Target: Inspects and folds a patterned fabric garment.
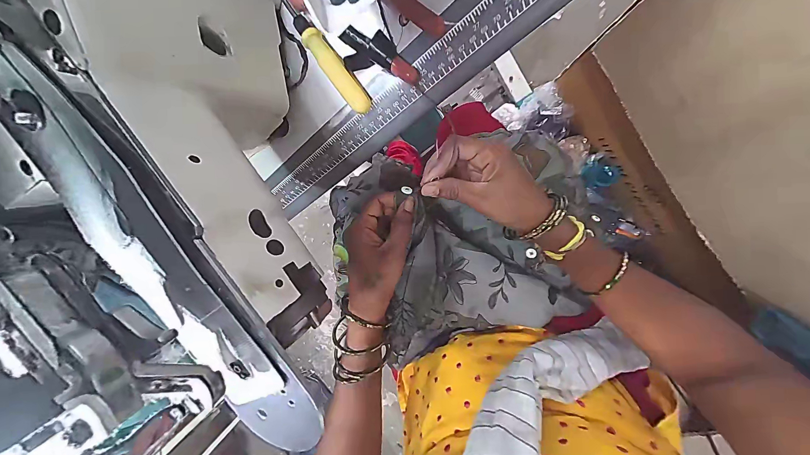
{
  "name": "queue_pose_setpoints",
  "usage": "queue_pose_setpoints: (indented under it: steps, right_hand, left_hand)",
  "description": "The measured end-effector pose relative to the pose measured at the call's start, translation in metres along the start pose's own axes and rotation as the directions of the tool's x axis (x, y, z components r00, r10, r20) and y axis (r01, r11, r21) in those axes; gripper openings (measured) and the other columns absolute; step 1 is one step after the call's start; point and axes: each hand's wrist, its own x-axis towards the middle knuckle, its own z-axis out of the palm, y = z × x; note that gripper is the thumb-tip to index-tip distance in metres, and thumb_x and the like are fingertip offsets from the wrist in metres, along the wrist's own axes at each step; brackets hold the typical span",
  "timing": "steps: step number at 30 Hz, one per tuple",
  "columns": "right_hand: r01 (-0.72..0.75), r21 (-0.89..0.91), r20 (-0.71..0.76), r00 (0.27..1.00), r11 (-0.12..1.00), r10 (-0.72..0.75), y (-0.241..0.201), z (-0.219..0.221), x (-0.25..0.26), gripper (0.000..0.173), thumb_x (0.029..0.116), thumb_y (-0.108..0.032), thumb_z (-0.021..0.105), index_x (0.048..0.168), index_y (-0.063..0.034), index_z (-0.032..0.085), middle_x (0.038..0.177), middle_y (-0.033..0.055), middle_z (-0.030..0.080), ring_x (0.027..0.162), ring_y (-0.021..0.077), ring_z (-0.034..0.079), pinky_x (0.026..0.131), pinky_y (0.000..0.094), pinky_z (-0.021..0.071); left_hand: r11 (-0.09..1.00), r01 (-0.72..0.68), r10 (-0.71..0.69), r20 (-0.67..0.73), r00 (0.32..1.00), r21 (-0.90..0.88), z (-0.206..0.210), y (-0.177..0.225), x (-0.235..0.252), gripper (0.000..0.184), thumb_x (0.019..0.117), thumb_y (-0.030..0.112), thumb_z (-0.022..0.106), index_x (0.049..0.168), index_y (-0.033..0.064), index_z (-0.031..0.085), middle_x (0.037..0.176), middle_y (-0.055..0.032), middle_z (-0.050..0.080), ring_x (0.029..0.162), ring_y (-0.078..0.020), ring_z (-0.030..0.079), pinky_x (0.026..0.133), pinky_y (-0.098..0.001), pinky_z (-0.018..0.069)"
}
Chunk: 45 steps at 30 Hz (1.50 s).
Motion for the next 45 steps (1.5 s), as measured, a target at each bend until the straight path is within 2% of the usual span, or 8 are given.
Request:
queue_pose_setpoints:
  steps: [9,17,25,28,33,37,40,45]
  right_hand:
    - [0.051,-0.1,-0.125,0.99,0.994,-0.063,0.004,0.018,-0.009,0.012,0.0874,0.005,0.072,0.095,0.0021,0.063,0.097,0.009,0.07,0.084,0.0092,0.07,0.074,0.0221,0.0609]
    - [0.048,-0.11,-0.159,0.985,0.993,-0.065,0.014,0.022,-0.011,0.008,0.091,0.003,0.07,0.097,0.002,0.064,0.102,0.0088,0.075,0.088,0.0084,0.072,0.077,0.0231,0.061]
    - [-0.089,-0.132,-0.147,0.987,0.987,0.07,0.0,0.023,-0.018,0.01,0.0936,0.001,0.067,0.094,-0.0016,0.058,0.084,0.0059,0.072,0.075,0.0069,0.071,0.068,0.0204,0.0586]
    - [-0.139,-0.125,-0.173,0.978,0.982,0.116,0.001,0.026,-0.019,0.015,0.0928,0.0,0.07,0.09,-0.004,0.056,0.079,0.0044,0.069,0.069,0.006,0.068,0.062,0.0194,0.0566]
    - [-0.257,0.048,-0.172,0.95,0.965,0.262,0.0,0.034,-0.027,0.019,0.0917,0.0,0.071,0.086,-0.0056,0.054,0.072,0.0004,0.065,0.058,0.0005,0.057,0.054,0.0139,0.0465]
    - [-0.291,0.0,-0.126,0.949,0.957,0.289,-0.016,0.03,-0.03,0.012,0.0921,0.001,0.071,0.093,-0.0011,0.059,0.084,0.0056,0.07,0.07,0.0083,0.07,0.068,0.0248,0.0612]
    - [-0.342,-0.298,-0.18,0.937,0.891,0.299,-0.034,0.006,-0.038,0.012,0.0939,-0.004,0.071,0.1,0.003,0.062,0.09,0.0095,0.071,0.074,0.014,0.072,0.073,0.0325,0.063]
    - [-0.508,-0.761,-0.424,0.86,0.404,0.284,-0.051,-0.054,-0.048,0.019,0.0961,-0.015,0.073,0.105,0.0021,0.072,0.095,0.0228,0.072,0.089,0.0397,0.07,0.085,0.0633,0.0512]
  left_hand:
    - [0.999,0.015,-0.014,-0.019,1.0,0.031,0.004,0.006,0.0,0.005,0.0981,0.015,0.064,0.094,0.0125,0.065,0.067,0.0118,0.055,0.055,0.0052,0.049,0.051,-0.0123,0.0415]
    - [1.0,0.006,-0.006,-0.001,1.0,0.019,0.003,0.004,-0.002,0.005,0.0998,0.014,0.061,0.099,0.0124,0.065,0.071,0.0121,0.058,0.059,0.0056,0.052,0.054,-0.0121,0.0439]
    - [0.998,-0.008,0.009,-0.02,1.0,0.061,0.011,0.001,-0.012,0.01,0.1009,0.015,0.059,0.104,0.0101,0.067,0.082,0.0075,0.064,0.068,0.0014,0.058,0.06,-0.0162,0.0495]
    - [0.982,-0.094,0.106,-0.066,0.992,0.167,0.02,-0.004,-0.016,0.013,0.1018,0.017,0.058,0.103,0.0072,0.066,0.082,0.0038,0.062,0.067,-0.0004,0.057,0.061,-0.0178,0.0491]
    - [0.934,-0.217,0.256,-0.109,0.96,0.284,0.021,-0.011,-0.028,0.019,0.1012,0.015,0.058,0.101,0.0004,0.069,0.086,-0.0034,0.066,0.08,-0.0017,0.061,0.076,-0.0176,0.0511]
    - [0.944,-0.29,0.291,0.019,0.957,0.157,-0.008,-0.011,-0.049,0.021,0.0997,0.019,0.059,0.099,0.0012,0.071,0.114,-0.0094,0.061,0.108,-0.0052,0.057,0.095,-0.0187,0.0478]
    - [0.904,-0.356,0.358,0.037,0.933,0.234,-0.045,-0.012,-0.08,0.022,0.0969,0.026,0.065,0.094,0.0056,0.072,0.109,-0.0064,0.059,0.104,-0.0003,0.054,0.094,-0.0136,0.0434]
    - [0.746,-0.262,0.29,0.056,0.955,0.612,-0.108,-0.057,-0.135,0.024,0.0915,0.028,0.067,0.094,0.0053,0.076,0.092,-0.0143,0.072,0.082,-0.0299,0.071,0.072,-0.0484,0.0584]
